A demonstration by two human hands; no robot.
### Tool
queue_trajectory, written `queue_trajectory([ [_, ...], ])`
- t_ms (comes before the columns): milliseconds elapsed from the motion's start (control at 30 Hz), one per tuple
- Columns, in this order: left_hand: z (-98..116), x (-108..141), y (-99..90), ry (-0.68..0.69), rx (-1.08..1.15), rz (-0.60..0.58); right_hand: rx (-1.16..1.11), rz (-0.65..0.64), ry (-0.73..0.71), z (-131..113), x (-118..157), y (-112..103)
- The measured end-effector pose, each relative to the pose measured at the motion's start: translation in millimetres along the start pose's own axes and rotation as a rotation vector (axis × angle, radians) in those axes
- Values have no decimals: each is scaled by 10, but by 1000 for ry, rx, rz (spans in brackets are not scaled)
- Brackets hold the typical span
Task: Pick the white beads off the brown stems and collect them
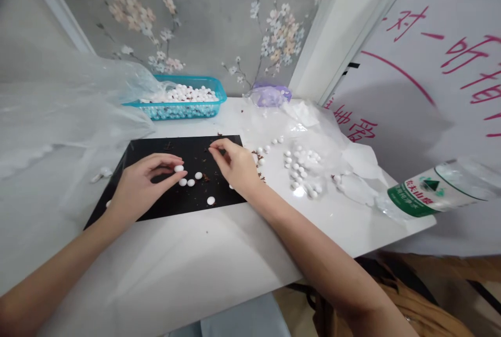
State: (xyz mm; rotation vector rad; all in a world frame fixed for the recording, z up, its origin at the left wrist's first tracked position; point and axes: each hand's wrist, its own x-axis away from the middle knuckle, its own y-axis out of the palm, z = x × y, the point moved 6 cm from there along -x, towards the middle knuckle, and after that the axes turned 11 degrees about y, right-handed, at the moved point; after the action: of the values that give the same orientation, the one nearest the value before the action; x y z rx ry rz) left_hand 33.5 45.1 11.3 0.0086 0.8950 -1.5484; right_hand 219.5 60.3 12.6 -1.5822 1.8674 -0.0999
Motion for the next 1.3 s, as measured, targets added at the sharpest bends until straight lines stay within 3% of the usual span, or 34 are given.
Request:
queue_trajectory([
  [300, -10, 61, 47, -131, 192, 79, -163, -92, 56, -136, 99, 76],
  [433, 13, 105, 132, -136, 283, 44, -213, -132, 41, -185, 130, 112],
  [800, 44, 137, 183, -178, 394, 28, -108, -169, -188, -323, 208, 124],
  [1300, 19, 148, 184, -200, 354, 24, -64, -200, -218, -341, 237, 138],
])
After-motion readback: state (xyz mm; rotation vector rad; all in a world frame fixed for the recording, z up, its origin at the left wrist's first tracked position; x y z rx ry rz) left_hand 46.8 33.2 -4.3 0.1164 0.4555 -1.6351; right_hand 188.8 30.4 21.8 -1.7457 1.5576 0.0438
